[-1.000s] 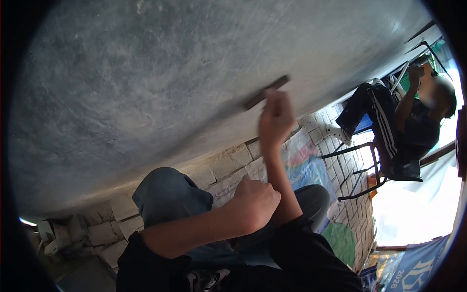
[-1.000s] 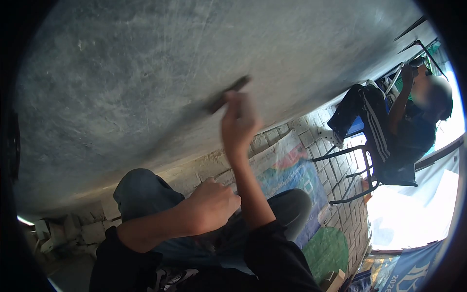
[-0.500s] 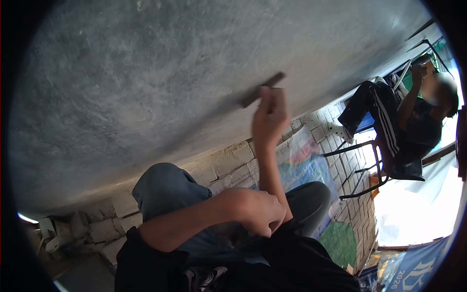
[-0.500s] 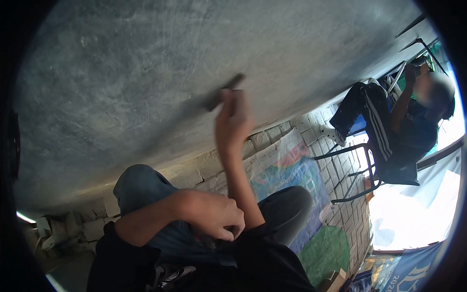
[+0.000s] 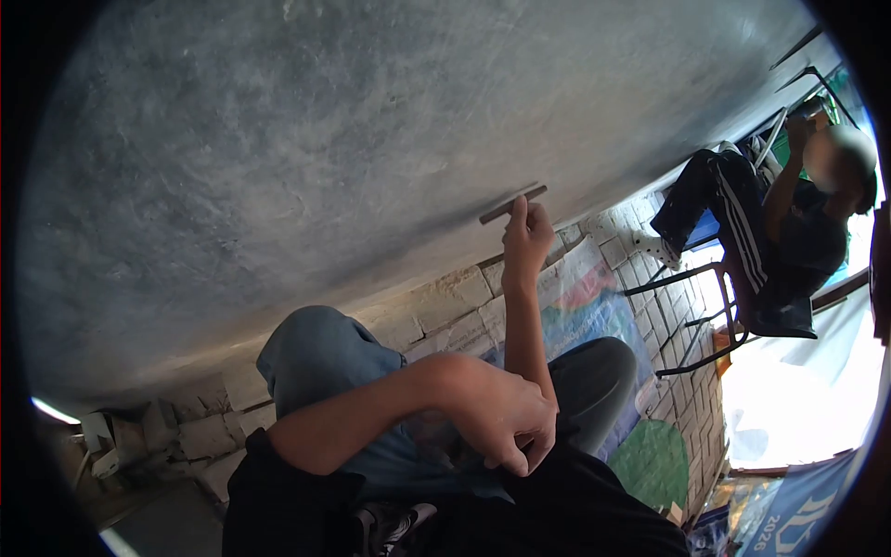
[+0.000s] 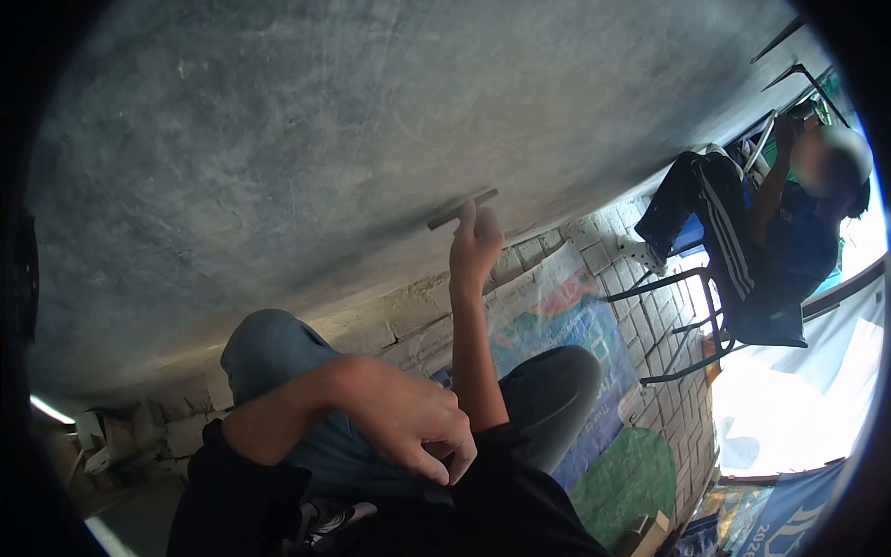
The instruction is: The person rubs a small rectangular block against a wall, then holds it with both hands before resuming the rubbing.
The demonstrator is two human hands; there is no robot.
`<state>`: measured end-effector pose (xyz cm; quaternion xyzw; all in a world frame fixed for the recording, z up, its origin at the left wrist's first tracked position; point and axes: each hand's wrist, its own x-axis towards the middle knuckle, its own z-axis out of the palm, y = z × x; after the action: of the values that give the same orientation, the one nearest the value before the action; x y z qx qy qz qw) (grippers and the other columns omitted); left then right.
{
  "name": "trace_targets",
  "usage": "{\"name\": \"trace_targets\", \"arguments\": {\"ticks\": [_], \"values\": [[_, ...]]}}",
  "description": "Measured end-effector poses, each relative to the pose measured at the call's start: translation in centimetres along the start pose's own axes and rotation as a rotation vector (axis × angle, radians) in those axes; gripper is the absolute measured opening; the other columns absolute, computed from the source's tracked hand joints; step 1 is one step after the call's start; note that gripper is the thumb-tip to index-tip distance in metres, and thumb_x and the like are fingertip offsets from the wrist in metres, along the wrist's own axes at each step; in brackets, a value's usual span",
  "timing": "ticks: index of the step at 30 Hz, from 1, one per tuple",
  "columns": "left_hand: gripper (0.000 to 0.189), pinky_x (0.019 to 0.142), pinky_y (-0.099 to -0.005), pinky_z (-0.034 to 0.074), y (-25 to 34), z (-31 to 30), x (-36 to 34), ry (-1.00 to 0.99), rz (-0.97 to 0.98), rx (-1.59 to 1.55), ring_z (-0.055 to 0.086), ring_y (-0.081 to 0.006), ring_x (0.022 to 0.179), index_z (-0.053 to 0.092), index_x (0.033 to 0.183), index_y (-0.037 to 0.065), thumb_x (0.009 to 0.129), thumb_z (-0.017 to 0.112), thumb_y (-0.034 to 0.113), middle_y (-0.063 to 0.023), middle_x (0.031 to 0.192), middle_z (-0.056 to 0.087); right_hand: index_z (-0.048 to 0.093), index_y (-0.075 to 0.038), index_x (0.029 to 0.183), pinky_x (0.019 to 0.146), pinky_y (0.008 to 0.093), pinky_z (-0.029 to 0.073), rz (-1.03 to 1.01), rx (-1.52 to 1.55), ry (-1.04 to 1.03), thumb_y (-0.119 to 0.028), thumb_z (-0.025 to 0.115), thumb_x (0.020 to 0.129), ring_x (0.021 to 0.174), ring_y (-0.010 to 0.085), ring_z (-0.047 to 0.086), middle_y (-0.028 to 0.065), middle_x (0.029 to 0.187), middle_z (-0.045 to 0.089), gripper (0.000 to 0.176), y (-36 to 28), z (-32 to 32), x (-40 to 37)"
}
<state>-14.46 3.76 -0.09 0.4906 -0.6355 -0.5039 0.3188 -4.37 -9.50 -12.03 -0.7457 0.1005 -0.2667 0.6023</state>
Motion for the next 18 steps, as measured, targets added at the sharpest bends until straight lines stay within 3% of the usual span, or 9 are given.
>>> {"name": "trace_targets", "arguments": {"ticks": [2, 4, 6, 7, 10, 11, 14, 16, 18], "values": [[0.022, 0.064, -0.0346, 0.046, -0.4, 0.3, -0.1, 0.04, 0.037, 0.02, 0.061, -0.0214, 0.068, 0.063, 0.093, 0.006, 0.083, 0.055, 0.024, -0.0087, 0.07, 0.062, 0.056, -0.003, 0.071, 0.044, 0.0242, 0.028, -0.16, -0.031, -0.016, -0.017, 0.055, 0.09, 0.051, 0.0044, 0.035, -0.0041, 0.055, 0.044, 0.024, -2.3, 0.4, -1.7], [0.022, 0.064, -0.0346, 0.046, -0.6, 0.7, 0.4, 0.062, 0.086, 0.011, 0.061, -0.0213, 0.068, 0.063, 0.093, 0.007, 0.084, 0.055, 0.025, -0.0083, 0.069, 0.061, 0.057, -0.002, 0.075, 0.043, 0.0261, 0.031, -0.296, -0.096, -0.075, -0.013, 0.057, 0.088, 0.048, 0.0066, 0.038, 0.0046, 0.053, 0.045, 0.017, -8.1, 2.3, -4.8], [0.022, 0.064, -0.0346, 0.046, -0.3, 0.4, 0.4, 0.04, 0.022, 0.007, 0.061, -0.0207, 0.067, 0.062, 0.094, 0.007, 0.084, 0.055, 0.025, -0.0083, 0.069, 0.061, 0.056, -0.002, 0.077, 0.045, 0.0281, 0.035, -0.484, -0.034, -0.183, -0.01, 0.061, 0.084, 0.046, 0.0151, 0.041, 0.0114, 0.057, 0.047, 0.012, -10.6, 4.6, -6.3], [0.022, 0.064, -0.0346, 0.046, -0.3, 0.4, 0.5, 0.035, 0.017, 0.005, 0.061, -0.0207, 0.067, 0.062, 0.094, 0.007, 0.084, 0.055, 0.025, -0.0083, 0.069, 0.061, 0.056, -0.001, 0.076, 0.044, 0.0222, 0.027, -0.545, 0.053, -0.18, -0.01, 0.059, 0.086, 0.051, 0.0046, 0.033, 0.0013, 0.055, 0.038, 0.014, -10.5, 6.0, -6.4], [0.022, 0.063, -0.0343, 0.046, -0.1, 0.2, 0.3, 0.034, -0.014, 0.013, 0.06, -0.0205, 0.066, 0.061, 0.095, 0.007, 0.084, 0.054, 0.025, -0.0084, 0.068, 0.061, 0.055, -0.001, 0.075, 0.045, 0.0223, 0.027, -0.422, 0.013, -0.139, -0.01, 0.059, 0.087, 0.052, 0.0043, 0.033, -0.0007, 0.056, 0.039, 0.016, -8.7, 6.1, -5.7], [0.023, 0.063, -0.0342, 0.046, 0.0, 0.1, 0.1, 0.045, -0.013, 0.007, 0.06, -0.0205, 0.066, 0.061, 0.095, 0.006, 0.084, 0.055, 0.025, -0.0086, 0.068, 0.061, 0.055, 0.0, 0.073, 0.045, 0.0224, 0.027, -0.26, 0.106, -0.108, -0.014, 0.057, 0.089, 0.053, 0.0036, 0.033, -0.0042, 0.057, 0.04, 0.021, -6.7, 5.9, -5.1], [0.023, 0.062, -0.0341, 0.046, 0.2, 0.2, 0.1, 0.066, -0.041, 0.001, 0.06, -0.0209, 0.065, 0.061, 0.095, 0.006, 0.084, 0.055, 0.024, -0.0089, 0.067, 0.061, 0.057, -0.001, 0.077, 0.045, 0.0239, 0.031, -0.125, 0.137, 0.013, -0.018, 0.055, 0.09, 0.053, 0.0054, 0.036, -0.002, 0.057, 0.045, 0.021, -1.1, 3.1, -3.0], [0.022, 0.062, -0.0342, 0.046, 0.0, 0.4, -0.1, 0.068, -0.087, 0.013, 0.06, -0.0212, 0.065, 0.061, 0.095, 0.005, 0.084, 0.055, 0.024, -0.009, 0.067, 0.061, 0.057, -0.002, 0.077, 0.045, 0.0228, 0.029, -0.013, 0.026, 0.077, -0.019, 0.054, 0.091, 0.052, 0.0049, 0.035, -0.0063, 0.058, 0.044, 0.023, -1.1, 1.9, -2.9], [0.022, 0.064, -0.035, 0.046, -0.6, 1.1, 0.3, 0.121, 0.007, 0.042, 0.061, -0.0225, 0.067, 0.061, 0.093, 0.004, 0.083, 0.055, 0.022, -0.0091, 0.07, 0.061, 0.057, -0.002, 0.077, 0.045, 0.0231, 0.029, -0.084, 0.049, 0.014, -0.019, 0.054, 0.09, 0.052, 0.0048, 0.035, -0.0049, 0.056, 0.043, 0.022, -4.2, 2.0, -4.4]]}}
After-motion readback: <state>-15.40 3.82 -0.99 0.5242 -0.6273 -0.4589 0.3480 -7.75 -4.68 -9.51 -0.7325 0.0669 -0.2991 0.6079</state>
